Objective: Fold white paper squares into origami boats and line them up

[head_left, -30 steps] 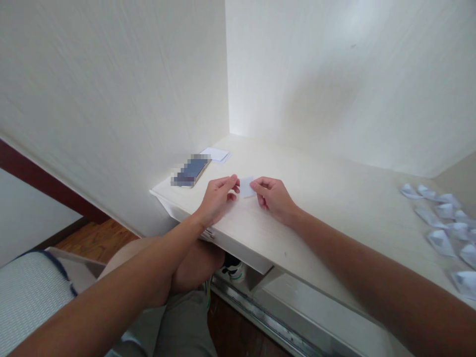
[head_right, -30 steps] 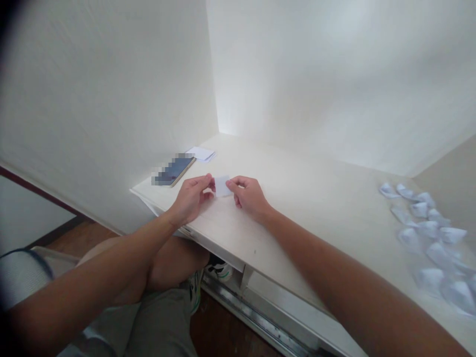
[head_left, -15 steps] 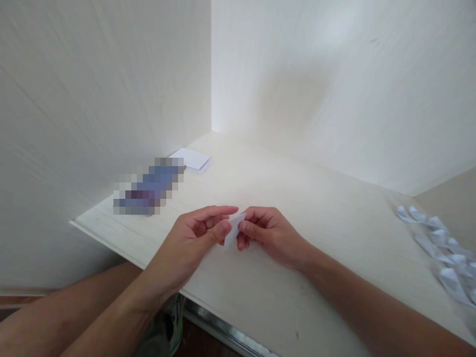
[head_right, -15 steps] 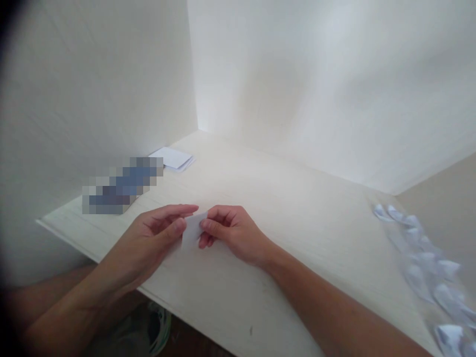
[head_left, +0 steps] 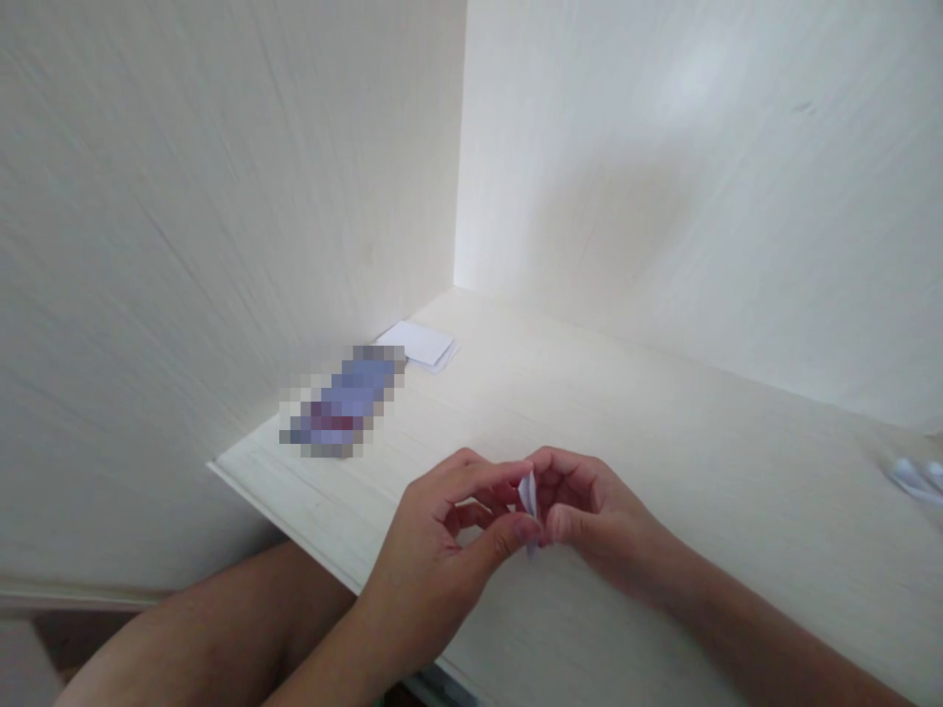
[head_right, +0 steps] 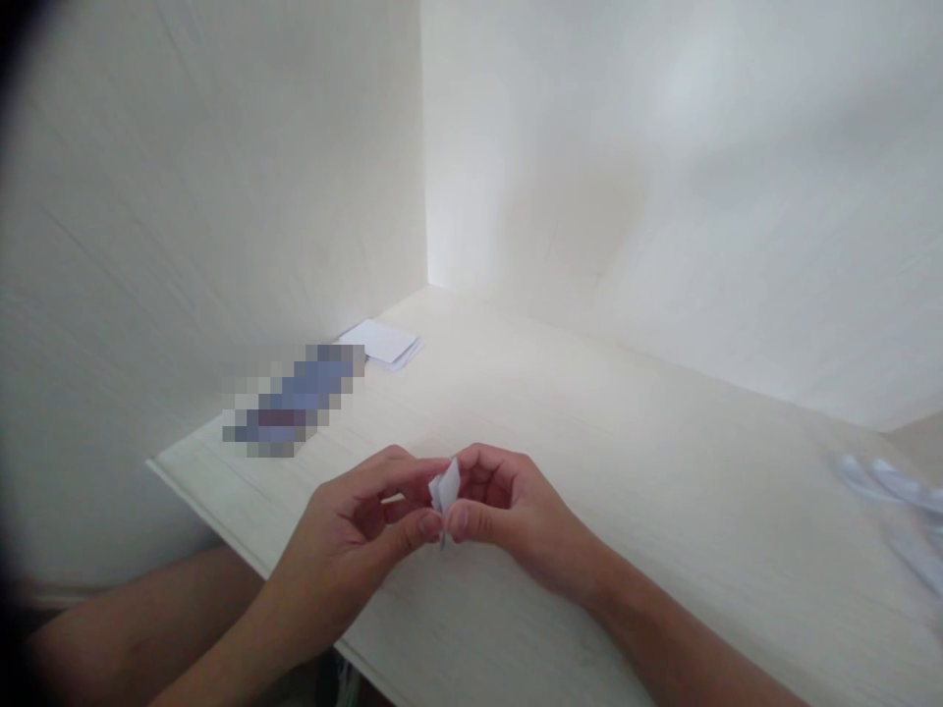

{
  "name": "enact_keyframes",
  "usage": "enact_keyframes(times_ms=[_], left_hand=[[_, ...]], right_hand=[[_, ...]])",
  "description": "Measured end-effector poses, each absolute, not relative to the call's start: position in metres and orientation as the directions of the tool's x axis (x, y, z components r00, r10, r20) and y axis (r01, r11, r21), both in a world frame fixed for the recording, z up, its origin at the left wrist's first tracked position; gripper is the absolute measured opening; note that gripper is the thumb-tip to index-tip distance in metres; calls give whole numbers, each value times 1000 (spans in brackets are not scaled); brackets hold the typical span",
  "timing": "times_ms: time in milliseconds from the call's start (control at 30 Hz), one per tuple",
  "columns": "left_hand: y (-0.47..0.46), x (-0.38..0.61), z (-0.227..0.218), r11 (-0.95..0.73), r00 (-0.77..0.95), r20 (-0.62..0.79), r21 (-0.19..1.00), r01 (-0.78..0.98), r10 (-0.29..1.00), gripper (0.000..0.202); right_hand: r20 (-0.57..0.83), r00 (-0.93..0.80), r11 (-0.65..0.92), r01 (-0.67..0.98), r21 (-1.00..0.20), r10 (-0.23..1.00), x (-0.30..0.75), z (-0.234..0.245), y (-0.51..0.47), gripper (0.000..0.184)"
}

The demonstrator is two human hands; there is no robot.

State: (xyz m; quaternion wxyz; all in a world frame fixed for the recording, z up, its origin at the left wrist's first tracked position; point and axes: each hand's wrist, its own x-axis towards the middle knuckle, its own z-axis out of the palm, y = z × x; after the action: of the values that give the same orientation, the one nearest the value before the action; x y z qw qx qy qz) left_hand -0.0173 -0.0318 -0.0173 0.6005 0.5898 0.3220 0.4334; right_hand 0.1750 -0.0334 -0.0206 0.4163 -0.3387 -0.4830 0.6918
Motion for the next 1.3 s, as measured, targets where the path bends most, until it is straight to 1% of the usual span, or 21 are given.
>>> enact_keyframes(times_ms=[133, 233, 433, 567, 700, 867, 967, 1033, 1100, 1200, 1233, 1300], left_hand=[[-33, -17, -18, -110, 406, 138, 990, -92, 904, 22], [-34, -16, -19, -92, 387, 123, 991, -98, 914, 17], [-34, -14, -16, -100, 377, 125, 991, -88, 918, 20], [-33, -14, -17, -138, 354, 134, 990, -15, 926, 18], [-32, -14, -18, -150, 333, 132, 988, 28, 933, 21], [-34, -12, -16, -215, 264, 167, 962, 166, 950, 19], [-34, -10, -16, -235, 247, 180, 948, 216, 952, 22], [-34, -10, -17, -248, 245, 186, 935, 255, 952, 23], [-33, -10, -16, -266, 246, 190, 907, 327, 951, 24], [-31, -11, -14, -277, 261, 172, 851, 447, 950, 26], [-30, -12, -13, -278, 266, 164, 832, 480, 950, 27], [-27, -16, -11, -280, 266, 153, 790, 546, 952, 28]], right_hand=[[-101, -381, -161, -129, -978, 919, 170, -14, -36, 31], [-82, -353, -106, -49, -993, 932, 168, -14, -37, 27], [-62, -313, -63, 7, -998, 948, 169, -18, -37, 30], [-68, -296, -64, 23, -998, 953, 171, -23, -37, 35], [-69, -314, -70, 8, -997, 947, 175, -28, -36, 31], [-76, -333, -72, 24, -997, 940, 175, -28, -35, 30], [-74, -228, -56, 84, -995, 971, 171, -26, -39, 39], [-21, -129, 3, 184, -983, 991, 167, -23, -44, 39], [108, -80, 128, 317, -940, 991, 162, -20, -48, 33], [313, -100, 320, 496, -807, 944, 157, -16, -51, 28], [348, -121, 356, 544, -760, 929, 156, -16, -51, 28], [375, -177, 399, 619, -676, 910, 155, -17, -51, 25]])
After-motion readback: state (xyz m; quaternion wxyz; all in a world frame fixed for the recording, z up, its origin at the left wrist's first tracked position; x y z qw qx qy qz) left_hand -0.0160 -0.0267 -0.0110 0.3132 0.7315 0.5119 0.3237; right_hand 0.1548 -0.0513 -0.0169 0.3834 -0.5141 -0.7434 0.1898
